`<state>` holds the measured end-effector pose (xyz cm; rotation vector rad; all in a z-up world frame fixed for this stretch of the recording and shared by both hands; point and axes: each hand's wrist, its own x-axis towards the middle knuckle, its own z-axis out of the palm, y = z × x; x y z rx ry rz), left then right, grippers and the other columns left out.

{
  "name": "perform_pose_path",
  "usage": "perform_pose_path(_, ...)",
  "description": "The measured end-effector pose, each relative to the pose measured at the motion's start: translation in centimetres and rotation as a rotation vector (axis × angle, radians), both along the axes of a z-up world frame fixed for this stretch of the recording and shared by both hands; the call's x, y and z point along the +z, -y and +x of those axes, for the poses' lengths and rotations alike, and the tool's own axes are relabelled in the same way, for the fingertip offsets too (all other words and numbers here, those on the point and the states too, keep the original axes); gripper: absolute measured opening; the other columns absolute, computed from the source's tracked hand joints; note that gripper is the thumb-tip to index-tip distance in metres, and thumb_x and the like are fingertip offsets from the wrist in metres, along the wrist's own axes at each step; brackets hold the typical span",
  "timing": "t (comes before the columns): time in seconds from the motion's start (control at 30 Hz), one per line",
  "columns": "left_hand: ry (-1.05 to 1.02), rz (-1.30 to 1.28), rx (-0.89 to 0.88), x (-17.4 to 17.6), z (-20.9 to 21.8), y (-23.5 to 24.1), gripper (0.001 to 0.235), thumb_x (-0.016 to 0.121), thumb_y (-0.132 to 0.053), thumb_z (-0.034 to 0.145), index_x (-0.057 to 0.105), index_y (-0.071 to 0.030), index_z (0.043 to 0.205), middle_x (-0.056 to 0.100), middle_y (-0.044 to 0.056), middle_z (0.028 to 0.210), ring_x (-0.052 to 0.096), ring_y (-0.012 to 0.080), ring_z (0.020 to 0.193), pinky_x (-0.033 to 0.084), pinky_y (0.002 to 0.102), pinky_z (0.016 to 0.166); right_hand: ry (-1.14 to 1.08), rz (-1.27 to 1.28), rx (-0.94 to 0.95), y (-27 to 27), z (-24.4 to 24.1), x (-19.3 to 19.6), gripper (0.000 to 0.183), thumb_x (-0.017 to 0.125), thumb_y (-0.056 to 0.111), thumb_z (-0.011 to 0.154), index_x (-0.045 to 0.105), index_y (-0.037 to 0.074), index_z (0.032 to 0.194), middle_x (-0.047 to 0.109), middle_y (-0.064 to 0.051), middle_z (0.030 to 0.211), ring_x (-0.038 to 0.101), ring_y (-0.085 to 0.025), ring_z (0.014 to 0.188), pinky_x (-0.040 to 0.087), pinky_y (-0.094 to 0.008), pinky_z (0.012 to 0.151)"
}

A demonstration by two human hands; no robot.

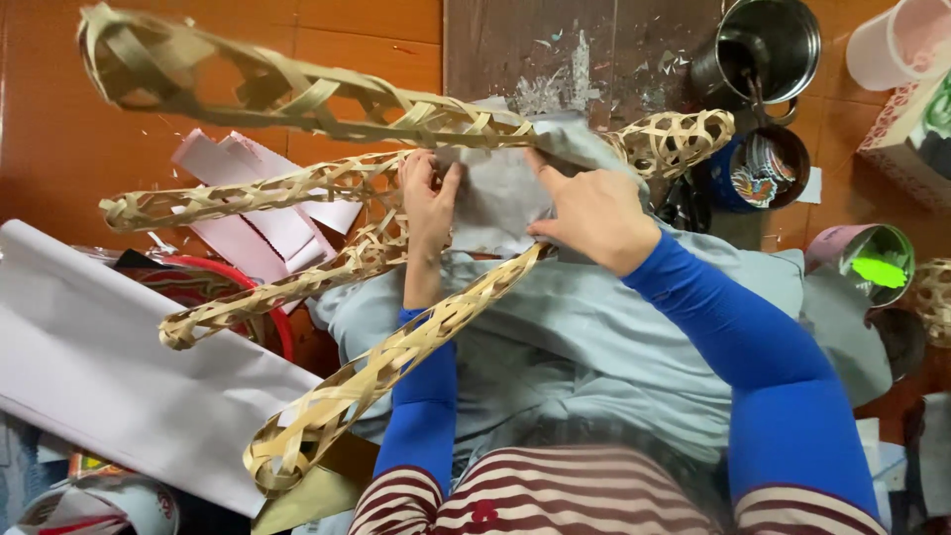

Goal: Applying paper strips and glue to a bamboo frame to create a giraffe model.

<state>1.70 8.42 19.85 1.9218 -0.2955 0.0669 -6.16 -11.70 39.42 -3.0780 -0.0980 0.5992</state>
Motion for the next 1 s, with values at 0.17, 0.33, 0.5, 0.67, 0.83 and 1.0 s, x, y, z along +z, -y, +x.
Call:
perform_pose_path(0.17, -0.259, -0.234, 0.030, 2.2, 0.2, -0.1, 0.029, 0.068, -0.025, 0.101, 0.058, -0.001, 0.115, 0.060, 0.015, 0.110, 0.056, 0.0262, 0.105, 0.040, 0.047, 0.109, 0.048, 0.035, 0.002, 0.1, 0.1, -1.0, 0.101, 0.078, 0.057, 0.078, 0.035, 0.013, 0.158, 0.073, -0.016, 0.072, 0.071, -0.036, 0.069, 0.054, -0.047, 0.060)
perform_pose_path(0.33, -0.020, 0.075, -0.008, 7.8, 3.2, 1.2, 0.043, 0.069, -0.025, 0.103, 0.058, -0.002, 0.138, 0.053, 0.021, 0.146, 0.039, 0.0361, 0.144, 0.026, 0.052, 0.122, 0.042, 0.028, -0.012, 0.3, 0.3, -3.0, 0.079, 0.080, 0.051, 0.078, 0.051, 0.012, 0.140, 0.073, -0.014, 0.076, 0.072, -0.035, 0.072, 0.055, -0.047, 0.060)
perform_pose_path(0.5, 0.224, 0.416, -0.567, 6.7, 11.2, 4.9, 0.031, 0.077, -0.037, 0.093, 0.075, -0.024, 0.121, 0.044, 0.015, 0.156, 0.020, 0.0434, 0.152, 0.010, 0.074, 0.116, -0.012, 0.022, -0.038, 0.5, 0.4, -3.2, 0.061, 0.078, 0.054, 0.080, 0.057, 0.010, 0.116, 0.073, -0.013, 0.076, 0.072, -0.036, 0.073, 0.055, -0.049, 0.061)
perform_pose_path(0.67, 0.073, 0.426, -0.754, 3.6, 13.9, 7.0, 0.022, 0.081, -0.044, 0.085, 0.079, -0.024, 0.096, 0.057, 0.006, 0.144, 0.027, 0.0395, 0.151, 0.005, 0.082, 0.110, 0.005, 0.040, 0.000, 0.6, 0.2, -2.9, 0.064, 0.078, 0.057, 0.079, 0.058, 0.011, 0.118, 0.074, -0.013, 0.078, 0.072, -0.036, 0.076, 0.055, -0.048, 0.064)
perform_pose_path(0.83, 0.060, 0.412, -0.731, 2.6, 12.6, 8.4, 0.021, 0.082, -0.042, 0.083, 0.080, -0.023, 0.090, 0.063, 0.000, 0.136, 0.030, 0.0384, 0.149, 0.001, 0.083, 0.108, 0.011, -0.003, 0.017, -0.1, 0.6, -1.8, 0.079, 0.079, 0.056, 0.077, 0.053, 0.012, 0.137, 0.074, -0.014, 0.077, 0.073, -0.035, 0.073, 0.056, -0.046, 0.063)
perform_pose_path(1.0, 0.250, 0.271, -0.338, 4.7, 6.9, 7.4, 0.027, 0.078, -0.029, 0.090, 0.074, -0.014, 0.112, 0.058, 0.008, 0.141, 0.038, 0.0349, 0.147, 0.014, 0.065, 0.122, 0.061, -0.003, 0.052, 0.2, 1.1, -2.2, 0.100, 0.081, 0.053, 0.075, 0.040, 0.010, 0.156, 0.073, -0.013, 0.078, 0.073, -0.033, 0.072, 0.056, -0.044, 0.063)
